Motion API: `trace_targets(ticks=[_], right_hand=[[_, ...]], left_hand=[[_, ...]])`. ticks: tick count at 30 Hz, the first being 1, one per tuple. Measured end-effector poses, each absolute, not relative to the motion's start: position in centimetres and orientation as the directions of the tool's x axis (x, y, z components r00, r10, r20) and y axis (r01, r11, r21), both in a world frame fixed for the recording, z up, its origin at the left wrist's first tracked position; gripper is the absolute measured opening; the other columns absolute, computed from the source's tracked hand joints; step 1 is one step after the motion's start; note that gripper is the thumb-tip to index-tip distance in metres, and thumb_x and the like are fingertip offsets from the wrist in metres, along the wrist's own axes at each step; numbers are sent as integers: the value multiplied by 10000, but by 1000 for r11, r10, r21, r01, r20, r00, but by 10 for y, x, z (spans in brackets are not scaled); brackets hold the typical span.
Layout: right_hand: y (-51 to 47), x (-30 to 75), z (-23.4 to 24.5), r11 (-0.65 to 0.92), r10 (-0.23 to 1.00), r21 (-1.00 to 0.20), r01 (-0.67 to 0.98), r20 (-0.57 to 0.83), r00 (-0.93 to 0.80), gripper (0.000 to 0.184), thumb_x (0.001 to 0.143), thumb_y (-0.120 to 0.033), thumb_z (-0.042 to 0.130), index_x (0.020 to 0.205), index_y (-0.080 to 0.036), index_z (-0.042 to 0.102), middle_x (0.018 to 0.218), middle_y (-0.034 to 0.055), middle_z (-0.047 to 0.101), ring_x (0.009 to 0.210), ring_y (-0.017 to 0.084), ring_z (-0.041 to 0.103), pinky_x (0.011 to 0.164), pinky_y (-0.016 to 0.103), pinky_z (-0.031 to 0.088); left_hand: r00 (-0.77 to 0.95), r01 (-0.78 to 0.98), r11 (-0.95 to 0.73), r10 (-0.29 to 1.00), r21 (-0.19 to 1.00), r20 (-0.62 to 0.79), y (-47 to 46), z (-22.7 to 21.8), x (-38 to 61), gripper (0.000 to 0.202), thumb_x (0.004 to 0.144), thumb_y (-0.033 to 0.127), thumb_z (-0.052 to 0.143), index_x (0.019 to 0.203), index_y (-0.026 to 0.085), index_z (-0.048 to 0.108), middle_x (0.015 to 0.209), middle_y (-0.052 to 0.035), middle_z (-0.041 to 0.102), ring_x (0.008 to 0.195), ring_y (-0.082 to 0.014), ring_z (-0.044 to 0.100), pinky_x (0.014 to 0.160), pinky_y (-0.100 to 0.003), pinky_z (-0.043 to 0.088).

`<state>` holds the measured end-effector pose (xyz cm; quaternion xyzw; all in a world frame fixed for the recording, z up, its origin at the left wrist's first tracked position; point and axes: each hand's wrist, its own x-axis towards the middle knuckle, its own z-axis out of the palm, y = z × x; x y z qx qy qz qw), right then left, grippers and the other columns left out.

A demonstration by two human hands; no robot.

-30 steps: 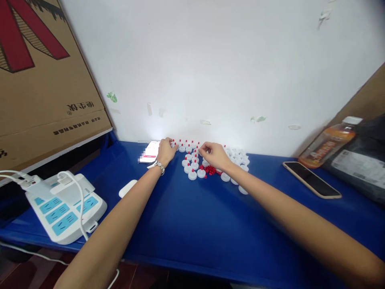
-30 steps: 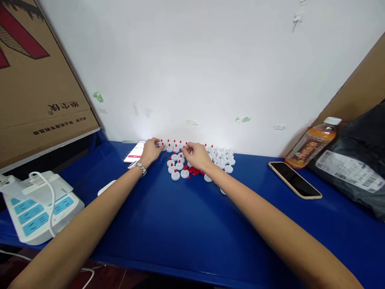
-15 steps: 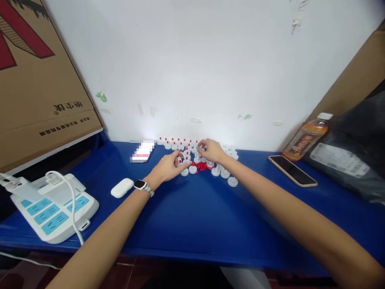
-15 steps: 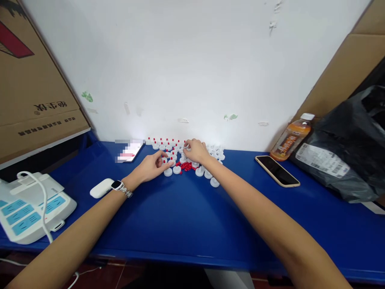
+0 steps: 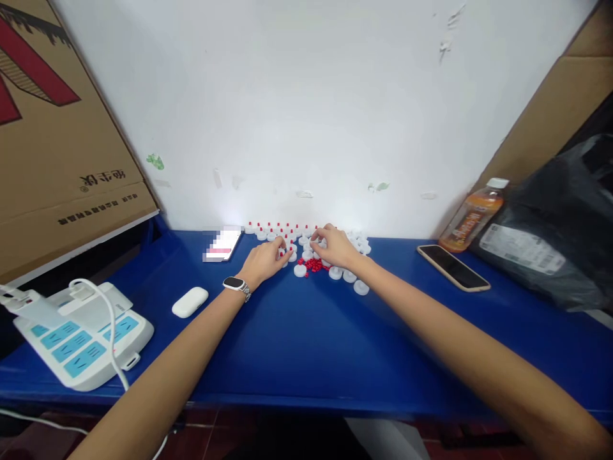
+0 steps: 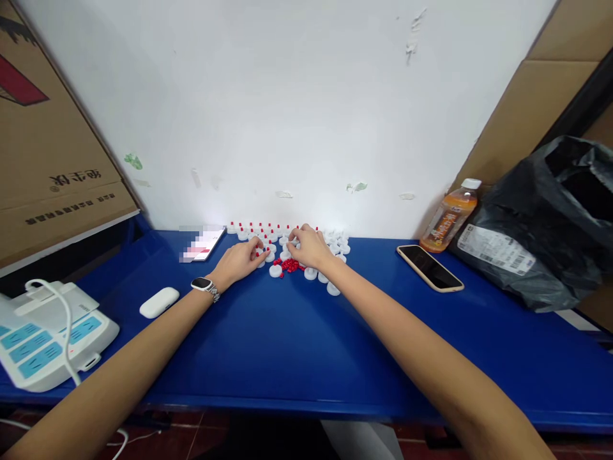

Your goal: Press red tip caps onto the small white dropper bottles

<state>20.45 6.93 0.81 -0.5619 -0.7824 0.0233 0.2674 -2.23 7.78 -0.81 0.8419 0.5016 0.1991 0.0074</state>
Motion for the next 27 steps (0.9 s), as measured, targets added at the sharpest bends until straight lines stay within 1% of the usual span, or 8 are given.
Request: trace_targets(ticks=[3, 6, 8, 10, 13, 19, 23, 27], right_hand=[[53, 198, 13, 505, 837, -323, 800, 408, -364, 216, 864, -376, 650, 980, -203, 709, 947, 53, 635, 842, 182, 610, 859, 329, 409], [41, 189, 15, 594, 803, -358, 721, 323, -501, 155, 843, -330, 686, 922, -201, 718, 793, 8, 662, 744, 150, 603, 782, 280, 408], [39, 183, 14, 594, 804, -414, 690, 280, -524, 79, 847, -238, 661, 874, -191, 719, 730, -7, 679, 707, 135, 608, 752, 259, 406], [41, 177, 12, 579, 812, -479, 660, 264, -520, 91, 843, -169, 628, 847, -179, 718, 735, -4, 701, 695, 127, 617, 719, 241, 410], [48, 168, 11, 569, 815, -529, 630, 260, -518, 106, 820, -137, 624, 847, -168, 722, 766, 4, 721, 686, 120, 623, 682, 223, 417], [72, 145, 14, 559, 829, -421, 715, 258, -496, 119, 780, -108, 619, 802, -165, 721, 756, 19, 726, 716, 141, 645, 701, 226, 430], [92, 134, 15, 538, 843, -371, 757, 248, -478, 148, 775, -93, 612, 843, -156, 726, 801, 40, 736, 762, 158, 658, 712, 231, 439], [106, 129, 15, 482, 875, -352, 802, 238, -421, 180, 785, -109, 624, 917, -164, 732, 847, 44, 740, 782, 162, 659, 736, 241, 449]], left_hand=[[395, 832, -499, 839, 240, 374, 70, -6, -23, 375, 980, 540, 405, 1075, 213, 562, 718, -17, 646, 680, -206, 632, 565, -277, 337], [379, 806, -512, 831, 296, 406, 61, -5, -24, 346, 974, 515, 429, 1083, 216, 564, 699, -3, 624, 651, -188, 608, 565, -272, 334], [387, 782, -530, 826, 329, 410, 59, -6, -27, 319, 964, 492, 458, 1083, 220, 576, 688, 5, 614, 637, -179, 595, 570, -268, 342], [419, 747, -560, 815, 358, 401, 61, -9, -31, 274, 951, 450, 490, 1053, 223, 602, 685, 6, 613, 631, -170, 587, 582, -263, 358], [449, 701, -589, 803, 403, 393, 68, -13, -39, 202, 930, 383, 523, 955, 215, 632, 687, 0, 622, 630, -158, 581, 598, -258, 376], [422, 687, -566, 821, 456, 384, 78, -16, -51, 174, 914, 349, 533, 890, 201, 622, 689, -13, 626, 632, -158, 576, 605, -262, 389], [402, 670, -546, 836, 503, 373, 81, -19, -52, 155, 914, 317, 530, 975, 198, 610, 707, -12, 630, 648, -160, 588, 624, -264, 413], [375, 652, -538, 841, 534, 389, 84, -23, -50, 213, 919, 304, 520, 1090, 190, 577, 746, -13, 639, 677, -162, 610, 650, -270, 443]])
